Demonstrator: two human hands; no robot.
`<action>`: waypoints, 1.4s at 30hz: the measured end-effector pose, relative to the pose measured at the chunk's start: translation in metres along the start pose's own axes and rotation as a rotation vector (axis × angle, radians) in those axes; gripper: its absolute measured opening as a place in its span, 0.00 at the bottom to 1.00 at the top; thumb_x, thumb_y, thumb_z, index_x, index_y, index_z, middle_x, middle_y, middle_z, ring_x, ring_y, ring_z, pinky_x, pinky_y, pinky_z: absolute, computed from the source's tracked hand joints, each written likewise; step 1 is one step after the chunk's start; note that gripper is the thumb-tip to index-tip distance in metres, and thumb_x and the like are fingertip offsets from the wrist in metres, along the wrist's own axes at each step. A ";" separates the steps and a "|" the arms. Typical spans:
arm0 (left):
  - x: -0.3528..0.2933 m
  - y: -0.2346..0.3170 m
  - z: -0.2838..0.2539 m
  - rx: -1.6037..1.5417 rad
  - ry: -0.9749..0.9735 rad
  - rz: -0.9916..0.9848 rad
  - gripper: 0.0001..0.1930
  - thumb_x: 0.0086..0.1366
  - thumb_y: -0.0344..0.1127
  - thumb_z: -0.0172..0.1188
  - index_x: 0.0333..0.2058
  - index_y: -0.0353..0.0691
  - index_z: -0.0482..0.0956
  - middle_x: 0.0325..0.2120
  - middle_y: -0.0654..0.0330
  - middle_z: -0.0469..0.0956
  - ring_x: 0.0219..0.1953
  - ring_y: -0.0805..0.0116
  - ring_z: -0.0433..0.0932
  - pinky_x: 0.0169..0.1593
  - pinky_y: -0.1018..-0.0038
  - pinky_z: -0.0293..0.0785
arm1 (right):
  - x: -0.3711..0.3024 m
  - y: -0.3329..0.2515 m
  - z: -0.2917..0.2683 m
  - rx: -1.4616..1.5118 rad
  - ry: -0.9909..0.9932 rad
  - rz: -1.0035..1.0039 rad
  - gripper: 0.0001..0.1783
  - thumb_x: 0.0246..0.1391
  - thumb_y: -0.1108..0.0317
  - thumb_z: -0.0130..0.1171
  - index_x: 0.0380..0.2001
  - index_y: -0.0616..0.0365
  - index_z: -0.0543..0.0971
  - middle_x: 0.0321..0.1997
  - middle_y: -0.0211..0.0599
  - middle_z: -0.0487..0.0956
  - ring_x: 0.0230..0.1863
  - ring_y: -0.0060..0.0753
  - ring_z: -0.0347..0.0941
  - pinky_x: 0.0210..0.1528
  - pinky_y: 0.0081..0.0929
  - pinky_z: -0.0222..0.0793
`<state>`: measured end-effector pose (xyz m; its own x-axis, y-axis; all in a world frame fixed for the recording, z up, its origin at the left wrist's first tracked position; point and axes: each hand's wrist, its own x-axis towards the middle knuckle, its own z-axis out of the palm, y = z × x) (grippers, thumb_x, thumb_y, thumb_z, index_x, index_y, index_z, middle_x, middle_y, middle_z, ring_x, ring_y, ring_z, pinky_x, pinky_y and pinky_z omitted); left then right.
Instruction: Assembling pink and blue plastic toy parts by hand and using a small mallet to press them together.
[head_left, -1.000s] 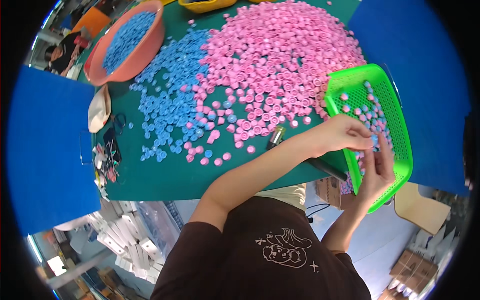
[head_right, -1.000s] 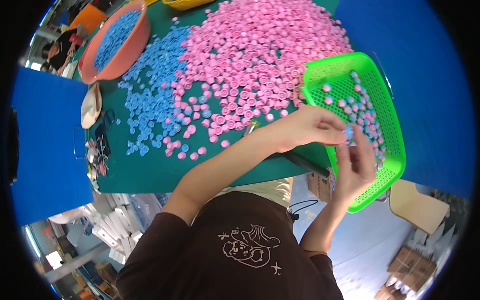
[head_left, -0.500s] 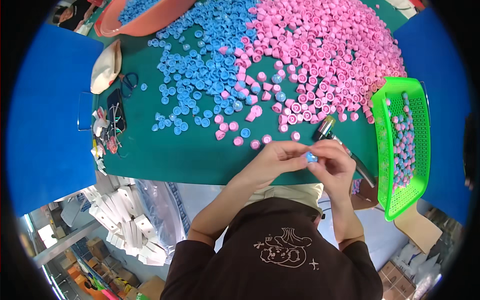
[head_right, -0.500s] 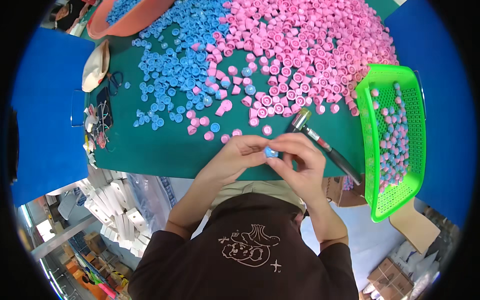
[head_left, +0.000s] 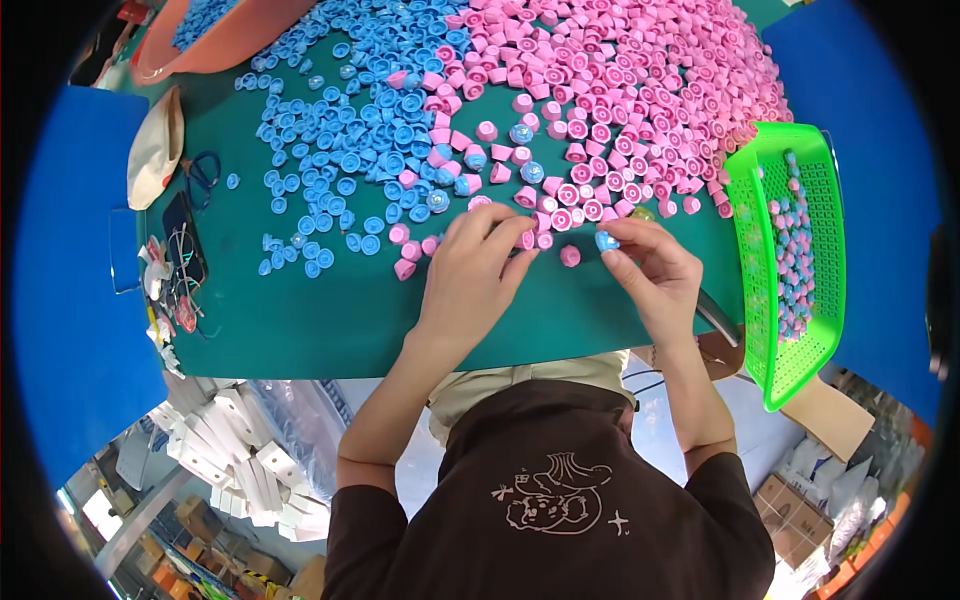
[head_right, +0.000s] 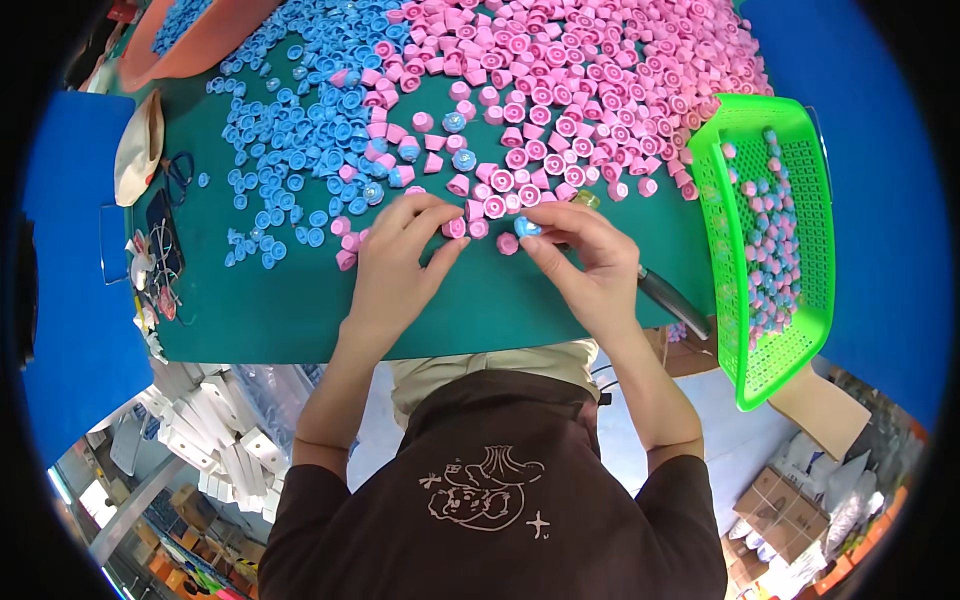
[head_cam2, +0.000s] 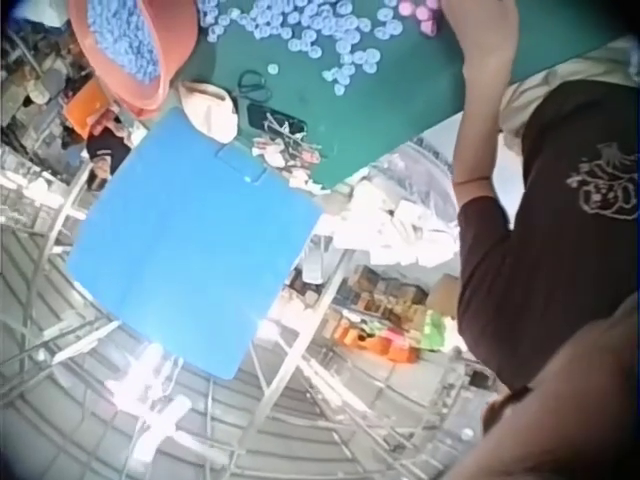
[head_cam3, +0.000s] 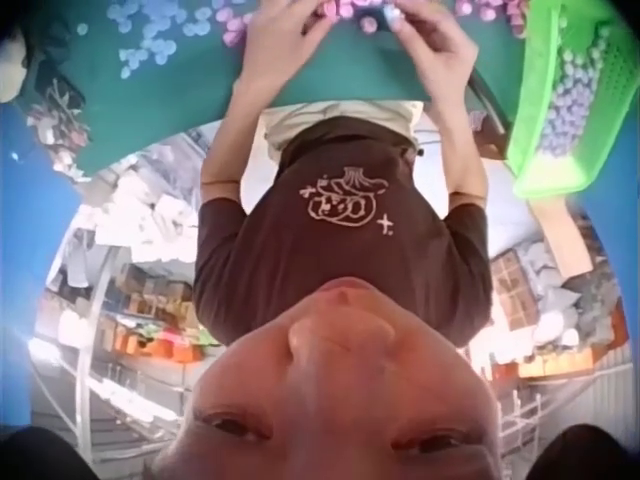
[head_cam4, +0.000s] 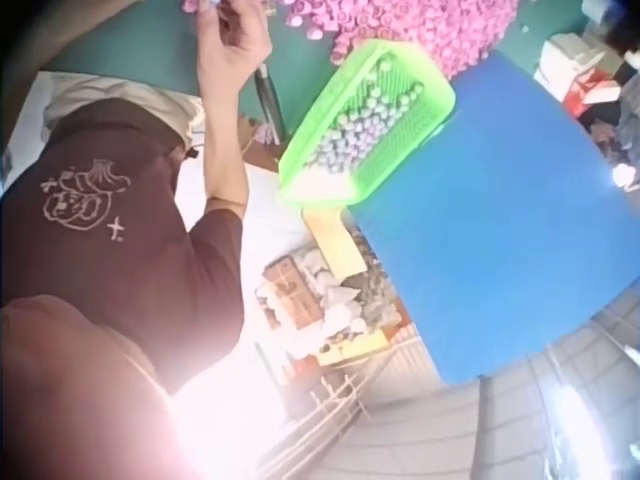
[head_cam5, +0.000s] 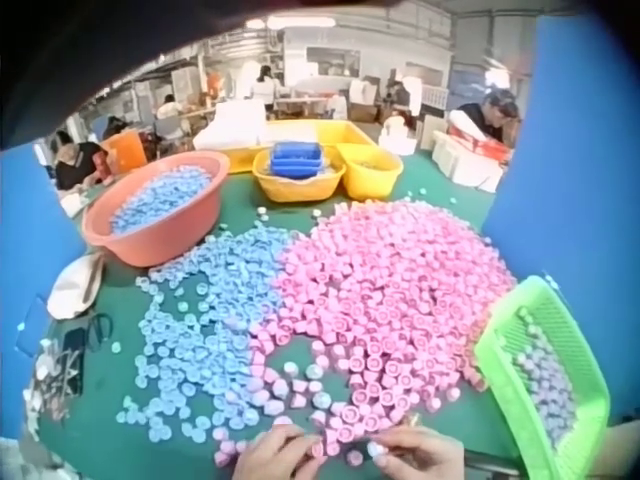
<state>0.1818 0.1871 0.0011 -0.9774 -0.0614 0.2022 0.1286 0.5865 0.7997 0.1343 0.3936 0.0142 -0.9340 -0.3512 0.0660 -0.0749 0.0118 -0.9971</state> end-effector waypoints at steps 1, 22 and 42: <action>0.001 0.002 0.001 0.101 -0.005 0.003 0.15 0.52 0.29 0.67 0.40 0.39 0.80 0.30 0.60 0.80 0.29 0.65 0.77 0.35 0.70 0.72 | -0.001 0.002 0.001 -0.015 -0.002 -0.011 0.15 0.51 0.82 0.62 0.44 0.67 0.79 0.47 0.42 0.78 0.45 0.28 0.75 0.47 0.23 0.73; -0.023 0.004 -0.029 0.102 0.098 -0.195 0.16 0.50 0.28 0.70 0.40 0.41 0.81 0.27 0.64 0.77 0.27 0.72 0.70 0.31 0.76 0.69 | 0.025 0.021 0.039 -0.847 -0.172 -0.468 0.11 0.43 0.65 0.70 0.34 0.46 0.84 0.39 0.19 0.83 0.44 0.25 0.72 0.54 0.36 0.50; -0.014 0.006 -0.022 0.126 0.132 -0.105 0.15 0.50 0.27 0.70 0.38 0.41 0.81 0.34 0.62 0.79 0.33 0.68 0.74 0.35 0.74 0.69 | -0.089 -0.011 -0.113 -0.975 0.098 0.087 0.16 0.57 0.74 0.58 0.49 0.62 0.74 0.39 0.36 0.74 0.39 0.31 0.73 0.39 0.24 0.68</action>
<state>0.2004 0.1735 0.0155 -0.9530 -0.2278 0.1999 -0.0030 0.6668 0.7452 0.1788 0.5302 0.0238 -0.9714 -0.2339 0.0406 -0.2189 0.8166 -0.5340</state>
